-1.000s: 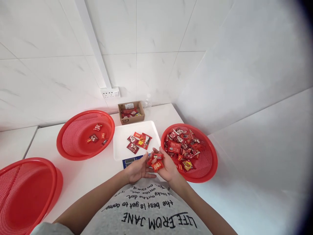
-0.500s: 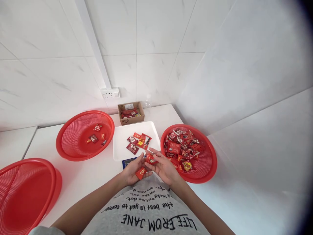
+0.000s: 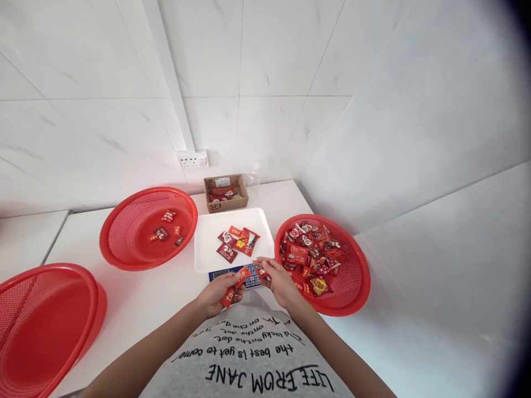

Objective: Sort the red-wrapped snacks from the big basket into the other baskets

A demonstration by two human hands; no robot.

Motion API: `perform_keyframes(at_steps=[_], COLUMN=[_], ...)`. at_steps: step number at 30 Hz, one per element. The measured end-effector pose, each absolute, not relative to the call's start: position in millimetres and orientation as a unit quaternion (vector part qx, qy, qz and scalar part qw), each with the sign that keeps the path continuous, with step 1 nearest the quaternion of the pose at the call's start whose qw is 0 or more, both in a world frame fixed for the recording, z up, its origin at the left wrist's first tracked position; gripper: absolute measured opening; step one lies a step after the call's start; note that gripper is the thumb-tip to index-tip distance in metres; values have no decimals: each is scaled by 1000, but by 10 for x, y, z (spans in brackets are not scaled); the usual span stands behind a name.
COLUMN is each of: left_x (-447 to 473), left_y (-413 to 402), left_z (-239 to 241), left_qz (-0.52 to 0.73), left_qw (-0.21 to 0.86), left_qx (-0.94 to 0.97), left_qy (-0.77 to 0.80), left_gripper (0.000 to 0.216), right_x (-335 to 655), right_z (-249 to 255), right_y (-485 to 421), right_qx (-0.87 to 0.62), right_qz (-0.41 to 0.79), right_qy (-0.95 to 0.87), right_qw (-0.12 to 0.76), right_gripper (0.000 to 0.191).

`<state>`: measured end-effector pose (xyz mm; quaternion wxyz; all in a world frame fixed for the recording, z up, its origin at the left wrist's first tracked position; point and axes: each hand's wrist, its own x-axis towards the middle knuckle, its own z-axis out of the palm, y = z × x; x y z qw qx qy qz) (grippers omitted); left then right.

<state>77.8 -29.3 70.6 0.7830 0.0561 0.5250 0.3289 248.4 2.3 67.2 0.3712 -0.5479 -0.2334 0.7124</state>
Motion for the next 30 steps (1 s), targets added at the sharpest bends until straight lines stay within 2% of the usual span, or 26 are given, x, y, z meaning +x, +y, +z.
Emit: perform_keyframes(at_steps=[2,7,12,16,22,27,30], left_x=[699,517,437,443,577,696,725], left_y=[-323,-395,-444,-453,-403,-368,-344], left_z=[681,646,641,634,654,636,600], left_qz=[342,371,380,377,349,313,335], left_qw=[765,729,720,726,755,754,706], left_qx=[49,35,36,64,135,201,239], left_qy=[544,574,580,572,539,541,577], left_gripper=[13,16,15,18,28,29,19], right_x=[2426,2148,2028,2098,2152,2185,2239], right_z=[558,495,568,561,618,591,517], right_y=[132,496,642,436,0,-139,-156], right_qx=[-555,-511,-537,-568,-447,-427,-464], right_qz=[716,745,712,683,810,829,819], right_qy=[-194,-193,-298,-357,-312,-267,-180], right_qw=[376,384,340,288,216,242,284], right_gripper=[11,25,38,29,34,29,19])
